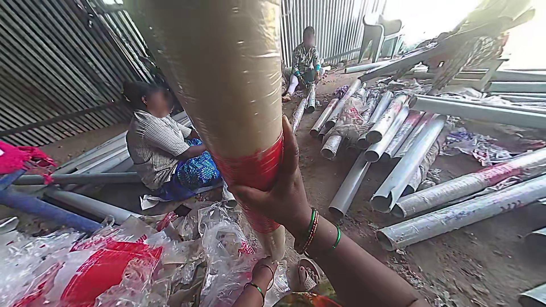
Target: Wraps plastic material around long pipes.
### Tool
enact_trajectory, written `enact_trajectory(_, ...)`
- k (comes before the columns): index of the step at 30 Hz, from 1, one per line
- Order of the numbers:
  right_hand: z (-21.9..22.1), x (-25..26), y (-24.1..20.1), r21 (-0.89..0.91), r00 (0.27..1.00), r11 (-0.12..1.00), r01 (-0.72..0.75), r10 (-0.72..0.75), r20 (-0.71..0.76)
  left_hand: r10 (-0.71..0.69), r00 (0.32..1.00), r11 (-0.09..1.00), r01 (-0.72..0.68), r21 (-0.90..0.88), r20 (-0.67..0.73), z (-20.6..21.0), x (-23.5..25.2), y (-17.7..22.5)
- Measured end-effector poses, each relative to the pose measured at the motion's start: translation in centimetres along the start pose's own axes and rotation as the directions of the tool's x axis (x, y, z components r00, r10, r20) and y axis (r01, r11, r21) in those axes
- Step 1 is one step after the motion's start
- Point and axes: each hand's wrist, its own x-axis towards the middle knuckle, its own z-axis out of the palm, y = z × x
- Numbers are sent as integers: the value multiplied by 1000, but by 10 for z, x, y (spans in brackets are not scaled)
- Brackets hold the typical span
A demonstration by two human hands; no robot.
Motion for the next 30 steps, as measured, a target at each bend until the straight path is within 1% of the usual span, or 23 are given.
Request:
enact_trajectory(1, -2, 0, 0, 5, 1000, 1000, -3, 3, 0, 23, 999, 998, -25, 64, 31, 0, -1, 2)
enact_trajectory(3, -6, 0, 0, 36, 1000, 999, -19, 18, 24, 12, 998, 993, -19, 118, 55, 0, -7, 7)
enact_trajectory(8, -20, 5, 1, 87, 996, 993, -76, 73, 43, 19, 1000, 987, -19, 162, 2, 0, -11, 8)
enact_trajectory(9, -23, 6, 2, 86, 997, 993, -77, 75, 29, 24, 1000, 984, -23, 174, -4, 0, -11, 9)
enact_trajectory(12, -36, 6, 5, 38, 999, 999, -17, 19, -38, 25, 999, 983, -20, 181, -27, -4, -14, 8)
enact_trajectory(15, -54, 3, 5, 36, 992, 999, -32, 37, -121, 26, 996, 985, -12, 169, -82, -6, -18, -5)
enact_trajectory(17, -69, 0, 7, 0, 978, 995, -105, 103, -179, 12, 994, 986, 6, 165, -111, -9, -25, -20)
enact_trajectory(18, -77, -2, 7, -19, 963, 984, -174, 167, -210, 6, 993, 985, 15, 174, -120, -10, -30, -28)
enact_trajectory(20, -91, -4, 10, 5, 917, 955, -297, 287, -278, 4, 988, 979, 27, 202, -153, -20, -40, -46)
enact_trajectory(21, -100, -5, 16, 36, 896, 947, -318, 313, -316, 9, 984, 977, 29, 212, -177, -28, -47, -54)
enact_trajectory(25, -137, -1, 39, 165, 836, 944, -285, 329, -440, 12, 960, 977, 49, 208, -279, -62, -86, -73)
enact_trajectory(27, -154, 6, 37, 182, 810, 955, -232, 294, -507, 7, 936, 983, 58, 174, -351, -81, -114, -80)
enact_trajectory(28, -168, 7, 46, 207, 800, 960, -190, 273, -535, 6, 919, 986, 60, 155, -393, -88, -130, -82)
enact_trajectory(30, -194, 4, 60, 235, 808, 961, -148, 254, -532, 8, 878, 991, 57, 121, -479, -98, -160, -87)
